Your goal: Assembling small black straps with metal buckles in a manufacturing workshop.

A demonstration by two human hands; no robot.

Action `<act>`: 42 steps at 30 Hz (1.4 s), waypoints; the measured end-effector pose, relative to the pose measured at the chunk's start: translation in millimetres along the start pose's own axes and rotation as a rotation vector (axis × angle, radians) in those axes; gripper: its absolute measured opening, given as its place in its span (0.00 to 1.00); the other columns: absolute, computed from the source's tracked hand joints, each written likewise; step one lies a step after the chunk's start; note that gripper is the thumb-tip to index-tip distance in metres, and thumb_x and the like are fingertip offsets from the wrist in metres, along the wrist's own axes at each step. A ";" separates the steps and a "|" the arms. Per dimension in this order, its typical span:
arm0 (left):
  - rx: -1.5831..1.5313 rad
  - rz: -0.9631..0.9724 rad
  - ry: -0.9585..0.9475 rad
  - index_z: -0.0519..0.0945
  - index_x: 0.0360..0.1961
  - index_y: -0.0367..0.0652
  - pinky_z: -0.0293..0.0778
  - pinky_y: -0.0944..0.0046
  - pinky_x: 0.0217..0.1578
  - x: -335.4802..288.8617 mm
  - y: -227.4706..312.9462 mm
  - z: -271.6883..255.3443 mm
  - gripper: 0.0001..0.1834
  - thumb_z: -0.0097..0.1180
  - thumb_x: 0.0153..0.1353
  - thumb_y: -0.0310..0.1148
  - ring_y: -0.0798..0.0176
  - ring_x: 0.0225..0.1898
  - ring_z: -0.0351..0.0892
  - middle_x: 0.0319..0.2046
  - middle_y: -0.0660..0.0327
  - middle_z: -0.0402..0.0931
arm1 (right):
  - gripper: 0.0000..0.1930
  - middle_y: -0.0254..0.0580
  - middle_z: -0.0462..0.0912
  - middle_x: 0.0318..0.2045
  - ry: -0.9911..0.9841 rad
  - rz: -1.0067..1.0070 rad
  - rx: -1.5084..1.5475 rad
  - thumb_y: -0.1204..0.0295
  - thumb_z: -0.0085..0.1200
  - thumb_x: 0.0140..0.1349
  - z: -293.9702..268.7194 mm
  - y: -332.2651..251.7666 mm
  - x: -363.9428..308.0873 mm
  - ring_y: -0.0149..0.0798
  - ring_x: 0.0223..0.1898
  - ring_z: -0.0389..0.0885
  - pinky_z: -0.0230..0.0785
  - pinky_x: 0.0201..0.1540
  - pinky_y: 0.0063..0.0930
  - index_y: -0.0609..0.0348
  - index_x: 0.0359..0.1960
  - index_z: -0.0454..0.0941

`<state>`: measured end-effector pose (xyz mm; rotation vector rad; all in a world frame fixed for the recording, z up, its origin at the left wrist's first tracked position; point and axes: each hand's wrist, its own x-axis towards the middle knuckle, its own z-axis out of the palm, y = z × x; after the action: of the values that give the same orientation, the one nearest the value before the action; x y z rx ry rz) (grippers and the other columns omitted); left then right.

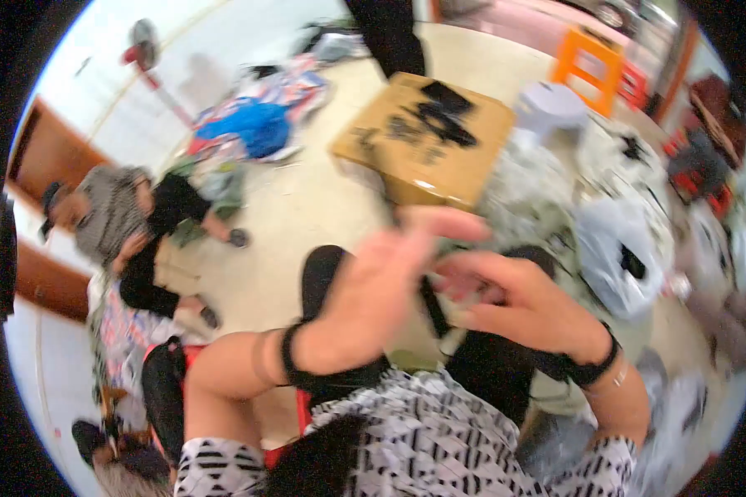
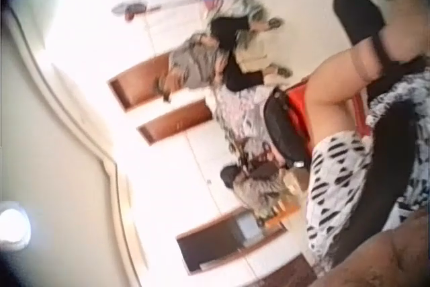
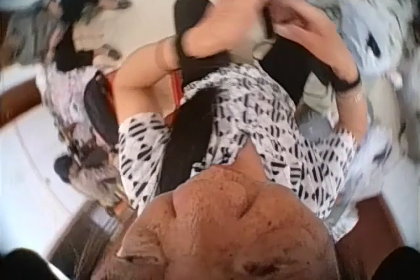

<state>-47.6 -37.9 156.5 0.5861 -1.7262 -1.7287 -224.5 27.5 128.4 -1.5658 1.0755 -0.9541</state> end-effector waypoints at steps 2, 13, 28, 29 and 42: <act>-0.041 -0.008 -0.047 0.72 0.48 0.38 0.71 0.64 0.38 17.3 -16.8 16.6 0.24 0.31 0.70 0.46 0.65 0.36 0.75 0.36 0.56 0.76 | 0.21 0.39 0.80 0.35 -0.064 -0.008 0.105 0.72 0.54 0.57 4.0 -9.8 6.3 0.27 0.29 0.76 0.69 0.34 0.20 0.65 0.52 0.67; -0.336 -0.118 0.203 0.72 0.48 0.39 0.71 0.62 0.43 85.1 -92.4 -78.5 0.22 0.41 0.66 0.48 0.65 0.41 0.74 0.40 0.60 0.75 | 0.11 0.40 0.81 0.28 0.210 0.260 0.499 0.65 0.50 0.62 -15.9 54.0 76.6 0.27 0.22 0.76 0.71 0.23 0.18 0.63 0.35 0.74; -0.581 -0.322 0.174 0.74 0.34 0.39 0.75 0.71 0.29 107.5 -139.2 -97.8 0.08 0.51 0.62 0.33 0.71 0.24 0.73 0.25 0.64 0.74 | 0.15 0.44 0.81 0.36 0.284 0.344 0.502 0.72 0.40 0.65 -21.3 65.9 96.7 0.30 0.26 0.80 0.72 0.28 0.20 0.62 0.52 0.69; -0.598 -0.359 0.142 0.73 0.33 0.40 0.75 0.69 0.29 108.4 -142.2 -100.1 0.08 0.50 0.63 0.34 0.72 0.24 0.73 0.25 0.65 0.74 | 0.17 0.42 0.81 0.37 0.251 0.297 0.471 0.73 0.40 0.64 -21.1 63.9 96.4 0.29 0.27 0.80 0.71 0.29 0.19 0.61 0.55 0.67; -0.417 -0.767 -0.364 0.75 0.31 0.39 0.75 0.67 0.23 94.1 -140.1 -83.4 0.16 0.46 0.63 0.42 0.69 0.18 0.72 0.18 0.64 0.72 | 0.05 0.34 0.80 0.23 0.440 0.132 -0.140 0.75 0.54 0.58 -36.3 89.2 97.5 0.22 0.26 0.75 0.65 0.27 0.18 0.63 0.33 0.74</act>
<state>-72.6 -169.5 24.3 0.8423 -1.3583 -2.7883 -245.8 -87.4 57.0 -1.4051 1.5610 -1.1843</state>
